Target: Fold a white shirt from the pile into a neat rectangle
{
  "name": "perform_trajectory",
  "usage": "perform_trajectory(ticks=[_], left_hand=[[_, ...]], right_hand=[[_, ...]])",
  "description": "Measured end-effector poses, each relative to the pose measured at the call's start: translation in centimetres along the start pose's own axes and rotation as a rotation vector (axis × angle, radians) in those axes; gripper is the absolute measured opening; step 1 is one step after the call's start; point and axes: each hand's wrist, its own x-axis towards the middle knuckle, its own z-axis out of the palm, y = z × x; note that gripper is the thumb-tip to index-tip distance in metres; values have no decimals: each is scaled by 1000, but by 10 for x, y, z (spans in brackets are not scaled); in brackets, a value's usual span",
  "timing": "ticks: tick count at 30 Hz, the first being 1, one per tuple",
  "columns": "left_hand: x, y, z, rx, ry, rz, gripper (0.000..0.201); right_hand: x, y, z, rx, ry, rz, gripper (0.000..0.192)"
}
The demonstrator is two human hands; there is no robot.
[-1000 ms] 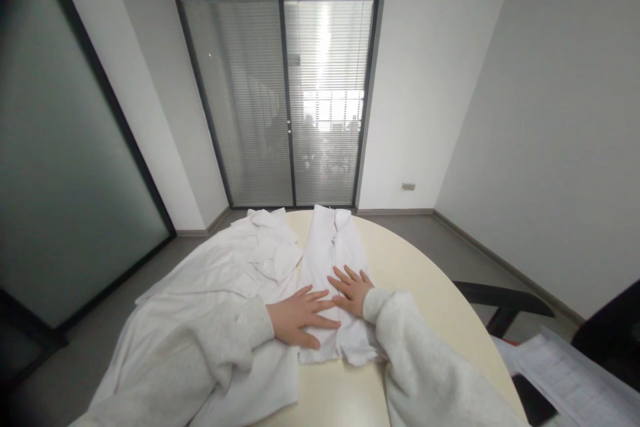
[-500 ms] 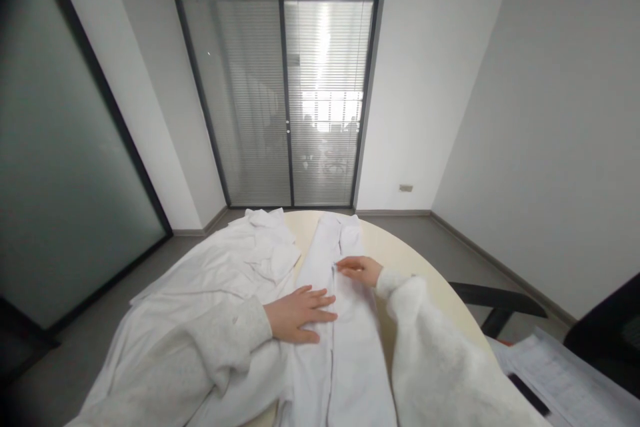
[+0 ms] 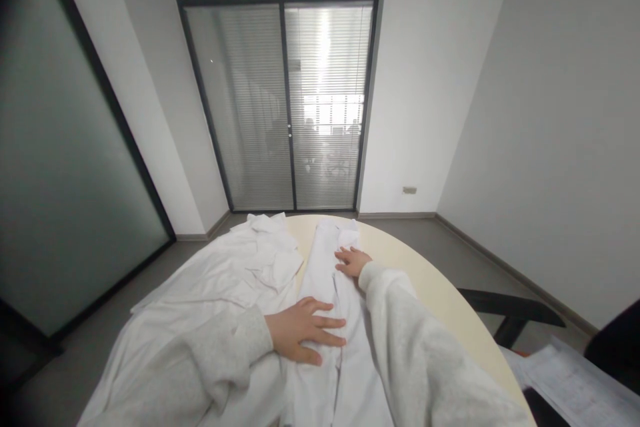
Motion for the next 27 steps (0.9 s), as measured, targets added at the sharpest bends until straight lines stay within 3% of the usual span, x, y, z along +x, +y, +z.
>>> perform_trajectory(ticks=[2,5,9,15,21,27], left_hand=[[0,0,0,-42,10,13,52],[0,0,1,-90,26,35,51],[0,0,1,-96,34,42,51],[0,-1,2,-84,36,46,52],[0,-1,2,-77,22,26,51],[0,1,-4,-27,-47,9,52]], right_hand=[[9,5,-16,77,16,39,43],[23,11,-26,97,179,181,34],[35,18,-14,73,329,349,41],[44,32,-1,78,381,511,35],[54,42,-3,70,387,549,24],[70,45,-8,52,496,547,28]])
